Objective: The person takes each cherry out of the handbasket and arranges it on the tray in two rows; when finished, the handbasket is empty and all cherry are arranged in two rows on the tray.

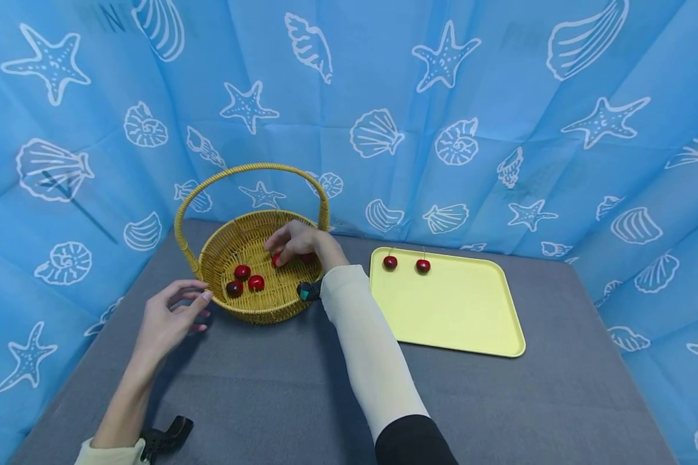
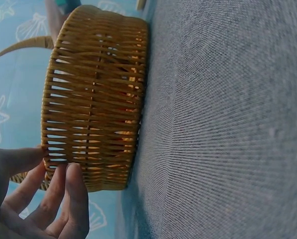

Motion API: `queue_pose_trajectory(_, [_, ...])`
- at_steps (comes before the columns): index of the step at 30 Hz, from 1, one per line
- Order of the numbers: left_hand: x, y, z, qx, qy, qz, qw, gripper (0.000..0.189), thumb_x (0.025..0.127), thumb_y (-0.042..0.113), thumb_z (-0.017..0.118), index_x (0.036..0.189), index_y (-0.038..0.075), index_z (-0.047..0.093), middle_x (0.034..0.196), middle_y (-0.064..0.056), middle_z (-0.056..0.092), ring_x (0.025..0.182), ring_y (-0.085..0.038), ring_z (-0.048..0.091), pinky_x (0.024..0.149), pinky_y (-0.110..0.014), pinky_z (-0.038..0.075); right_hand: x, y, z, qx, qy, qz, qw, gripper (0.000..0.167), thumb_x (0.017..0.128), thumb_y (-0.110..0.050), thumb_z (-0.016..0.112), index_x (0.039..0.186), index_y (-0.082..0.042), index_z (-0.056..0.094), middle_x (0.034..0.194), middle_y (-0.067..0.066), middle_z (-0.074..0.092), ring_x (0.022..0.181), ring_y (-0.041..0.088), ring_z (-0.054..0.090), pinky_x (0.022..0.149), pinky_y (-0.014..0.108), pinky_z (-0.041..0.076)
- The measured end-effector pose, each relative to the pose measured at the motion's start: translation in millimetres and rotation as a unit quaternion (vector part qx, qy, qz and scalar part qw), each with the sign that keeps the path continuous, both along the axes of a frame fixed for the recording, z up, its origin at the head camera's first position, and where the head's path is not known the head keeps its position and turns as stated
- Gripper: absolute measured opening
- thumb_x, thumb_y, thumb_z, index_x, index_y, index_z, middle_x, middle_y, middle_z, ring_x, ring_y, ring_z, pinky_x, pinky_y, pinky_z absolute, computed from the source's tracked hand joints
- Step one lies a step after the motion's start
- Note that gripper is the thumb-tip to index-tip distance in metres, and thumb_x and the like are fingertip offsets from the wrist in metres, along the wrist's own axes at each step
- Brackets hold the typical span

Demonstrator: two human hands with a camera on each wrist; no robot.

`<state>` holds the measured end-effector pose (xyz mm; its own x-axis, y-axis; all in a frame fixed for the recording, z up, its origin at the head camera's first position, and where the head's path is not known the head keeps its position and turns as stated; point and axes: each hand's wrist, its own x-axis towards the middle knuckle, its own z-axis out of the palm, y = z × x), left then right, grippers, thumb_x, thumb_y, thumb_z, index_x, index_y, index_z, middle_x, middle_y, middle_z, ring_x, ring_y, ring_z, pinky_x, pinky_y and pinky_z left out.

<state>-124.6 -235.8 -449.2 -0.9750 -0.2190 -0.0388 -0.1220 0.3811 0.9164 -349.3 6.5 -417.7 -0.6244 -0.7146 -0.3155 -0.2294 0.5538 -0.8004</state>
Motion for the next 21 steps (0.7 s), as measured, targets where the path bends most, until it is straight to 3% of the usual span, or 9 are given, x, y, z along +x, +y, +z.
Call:
queue_pose_trajectory(6, [0.5, -0.8, -0.4, 0.004, 0.002, 0.003, 1.0000, 0.042, 0.106, 0.031, 0.072, 0.141, 0.010, 0.064, 0.130, -0.021, 0.069, 0.087, -0.014, 0.076, 0.070, -0.028, 0.070, 0.9, -1.6, -1.3, 0.049, 0.018, 0.040, 0.9978, 0.039, 0.097, -0.003, 0.080, 0.135, -0.010, 0.075, 0.141, 0.007, 0.075, 0.135, 0.024, 0.068, 0.119, 0.037, 0.056])
queue_pose_trajectory(12, [0.7, -0.5, -0.5, 0.003, 0.000, 0.003, 1.0000, 0.041, 0.106, 0.031, 0.072, 0.141, 0.010, 0.064, 0.130, -0.021, 0.069, 0.086, -0.013, 0.075, 0.070, -0.029, 0.070, 2.9, -0.7, -1.8, 0.061, 0.028, 0.042, 0.9969, 0.034, 0.098, -0.005, 0.079, 0.132, -0.011, 0.077, 0.135, 0.006, 0.077, 0.131, 0.022, 0.069, 0.116, 0.036, 0.058])
queue_pose_trajectory(17, [0.1, 0.0, 0.0, 0.002, 0.003, 0.004, 1.0000, 0.040, 0.106, 0.030, 0.072, 0.140, 0.009, 0.065, 0.128, -0.021, 0.070, 0.085, -0.014, 0.076, 0.070, -0.029, 0.070, 2.5, 2.5, -1.2, 0.047, 0.023, 0.026, 0.9983, 0.034, 0.098, -0.011, 0.080, 0.132, -0.013, 0.076, 0.127, 0.004, 0.077, 0.118, 0.019, 0.069, 0.099, 0.032, 0.061])
queue_pose_trajectory(21, [0.0, -0.5, 0.4, 0.003, 0.000, 0.003, 1.0000, 0.041, 0.106, 0.031, 0.072, 0.140, 0.009, 0.064, 0.129, -0.021, 0.069, 0.086, -0.014, 0.076, 0.070, -0.030, 0.070, 1.6, 6.6, -0.1, -0.001, 0.013, 0.018, 0.9997, 0.040, 0.097, -0.013, 0.081, 0.136, -0.011, 0.073, 0.124, 0.004, 0.076, 0.114, 0.019, 0.067, 0.093, 0.030, 0.059])
